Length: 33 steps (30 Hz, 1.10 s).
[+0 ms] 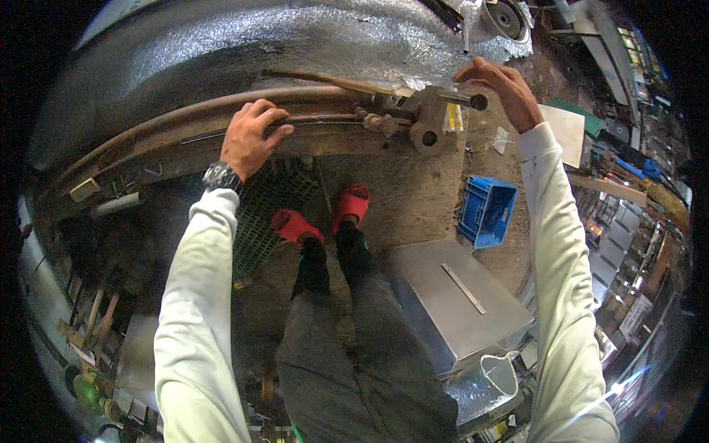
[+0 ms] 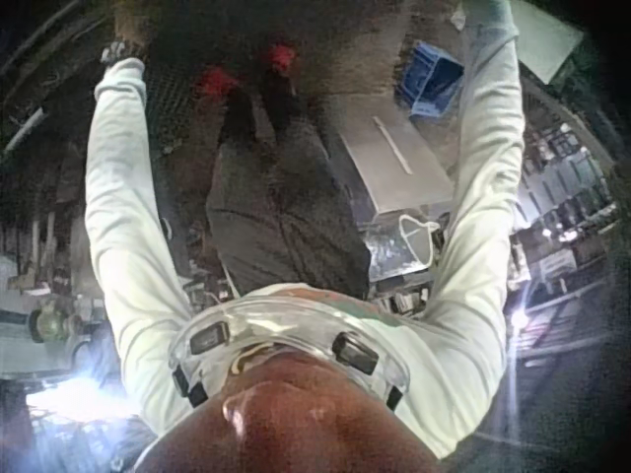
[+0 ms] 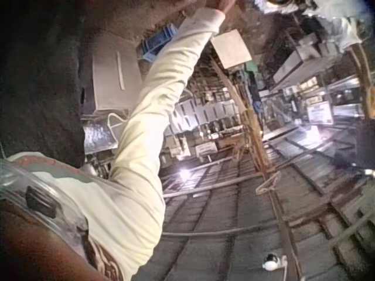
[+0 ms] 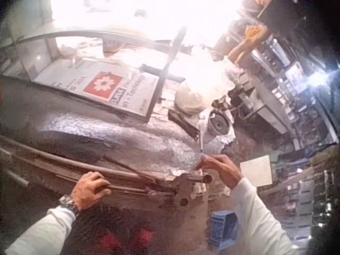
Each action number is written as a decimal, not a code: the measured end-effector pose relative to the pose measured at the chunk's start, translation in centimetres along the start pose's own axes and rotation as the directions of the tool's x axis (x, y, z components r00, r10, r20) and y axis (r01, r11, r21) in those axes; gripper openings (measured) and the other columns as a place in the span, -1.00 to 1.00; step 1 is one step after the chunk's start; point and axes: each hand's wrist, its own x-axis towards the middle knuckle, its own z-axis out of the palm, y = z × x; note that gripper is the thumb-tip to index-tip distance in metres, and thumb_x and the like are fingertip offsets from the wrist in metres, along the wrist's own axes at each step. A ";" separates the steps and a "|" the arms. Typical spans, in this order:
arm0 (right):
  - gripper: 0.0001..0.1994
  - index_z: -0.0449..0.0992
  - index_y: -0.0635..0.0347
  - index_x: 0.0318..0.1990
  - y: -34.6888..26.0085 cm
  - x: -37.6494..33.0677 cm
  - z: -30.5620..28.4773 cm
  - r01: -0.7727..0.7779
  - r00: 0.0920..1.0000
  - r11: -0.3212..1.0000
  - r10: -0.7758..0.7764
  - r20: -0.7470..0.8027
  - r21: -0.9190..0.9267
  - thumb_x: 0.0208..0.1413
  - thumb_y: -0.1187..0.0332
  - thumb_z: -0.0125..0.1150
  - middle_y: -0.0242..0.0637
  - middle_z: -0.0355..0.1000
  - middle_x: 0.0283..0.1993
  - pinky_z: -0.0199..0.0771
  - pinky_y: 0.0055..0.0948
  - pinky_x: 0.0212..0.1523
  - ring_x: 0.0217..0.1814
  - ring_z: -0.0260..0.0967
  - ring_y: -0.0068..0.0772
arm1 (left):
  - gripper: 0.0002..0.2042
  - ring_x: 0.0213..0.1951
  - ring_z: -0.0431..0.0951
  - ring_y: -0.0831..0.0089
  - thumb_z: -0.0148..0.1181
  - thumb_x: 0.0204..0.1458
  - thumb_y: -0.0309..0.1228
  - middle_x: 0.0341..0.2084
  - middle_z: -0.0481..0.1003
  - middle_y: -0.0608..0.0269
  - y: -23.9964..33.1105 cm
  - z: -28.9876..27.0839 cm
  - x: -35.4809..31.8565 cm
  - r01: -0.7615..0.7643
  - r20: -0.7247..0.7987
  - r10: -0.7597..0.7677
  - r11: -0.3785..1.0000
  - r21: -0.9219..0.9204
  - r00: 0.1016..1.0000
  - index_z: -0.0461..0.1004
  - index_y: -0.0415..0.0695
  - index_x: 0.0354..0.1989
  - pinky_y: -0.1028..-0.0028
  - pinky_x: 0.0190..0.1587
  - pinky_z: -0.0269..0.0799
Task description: The person bends thin metal rods using a hammer and anvil, measures them with a tape measure, and fits them into a curved metal frame. They repeat the process of bending, measuring, and fitting multiple rods.
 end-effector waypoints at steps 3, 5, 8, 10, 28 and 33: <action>-0.40 0.62 0.30 -0.33 2.8 0.4 0.7 -0.031 0.986 0.984 0.002 0.165 0.177 0.45 -0.09 -0.09 -0.12 0.58 -0.24 0.39 -0.29 0.18 -0.03 0.53 -0.17 | -0.72 -0.02 0.56 0.11 0.44 0.06 -0.21 -0.13 0.54 0.23 0.1 -0.1 2.0 0.038 0.142 -0.033 0.999 -0.032 0.989 0.60 -0.04 -0.14 0.19 0.06 0.50; -0.37 0.46 0.25 -0.55 3.2 0.1 2.1 0.107 0.968 0.973 -0.148 0.200 0.203 0.47 -0.06 -0.14 -0.20 0.43 -0.47 0.36 -0.28 -0.02 -0.25 0.42 -0.19 | -0.71 -0.02 0.56 0.09 0.45 0.04 -0.20 -0.13 0.53 0.21 0.1 -1.0 2.4 0.026 0.197 -0.019 0.999 -0.033 0.980 0.59 -0.04 -0.14 0.18 0.06 0.50; -0.54 0.59 0.25 -0.37 5.6 0.3 1.7 0.199 0.950 0.947 -0.250 0.188 0.252 0.41 0.03 0.06 -0.29 0.53 -0.38 0.41 -0.36 -0.17 -0.31 0.42 -0.40 | -0.70 -0.03 0.55 0.05 0.46 0.02 -0.22 -0.18 0.51 0.15 -0.3 -1.6 3.3 -0.031 0.273 0.025 0.999 0.016 0.962 0.56 -0.07 -0.16 0.15 0.04 0.49; -0.57 0.58 0.24 -0.38 6.6 -0.2 2.6 0.327 0.937 0.925 -0.344 0.065 0.193 0.38 0.04 0.14 -0.36 0.48 -0.41 0.36 -0.39 -0.27 -0.37 0.34 -0.49 | -0.71 -0.05 0.54 0.02 0.46 0.02 -0.24 -0.21 0.49 0.13 0.1 -1.8 3.9 -0.069 0.297 0.059 0.997 0.025 0.953 0.53 -0.10 -0.20 0.14 0.02 0.48; -0.68 0.53 0.35 0.02 14.6 -12.2 7.4 0.402 0.548 0.731 0.290 -0.784 0.551 0.38 0.25 0.03 -0.09 0.57 -0.01 0.44 -0.26 0.19 0.06 0.53 -0.24 | -0.79 -0.15 0.52 0.04 0.38 -0.03 -0.59 -0.25 0.42 0.03 -1.6 -1.3 2.5 0.113 0.366 -0.101 0.994 -0.010 0.925 0.50 -0.29 -0.22 0.25 -0.04 0.45; -0.75 0.53 0.37 -0.02 21.8 -14.6 12.3 0.376 0.583 0.365 0.621 -0.524 0.852 0.34 0.33 0.11 -0.15 0.55 -0.12 0.45 -0.34 0.12 -0.02 0.52 -0.32 | -0.38 0.03 0.52 0.10 0.05 -0.07 -0.81 0.05 0.36 -0.03 -2.4 -3.5 2.7 0.094 0.462 -0.134 0.990 0.109 0.877 0.33 -0.15 0.25 0.25 0.15 0.49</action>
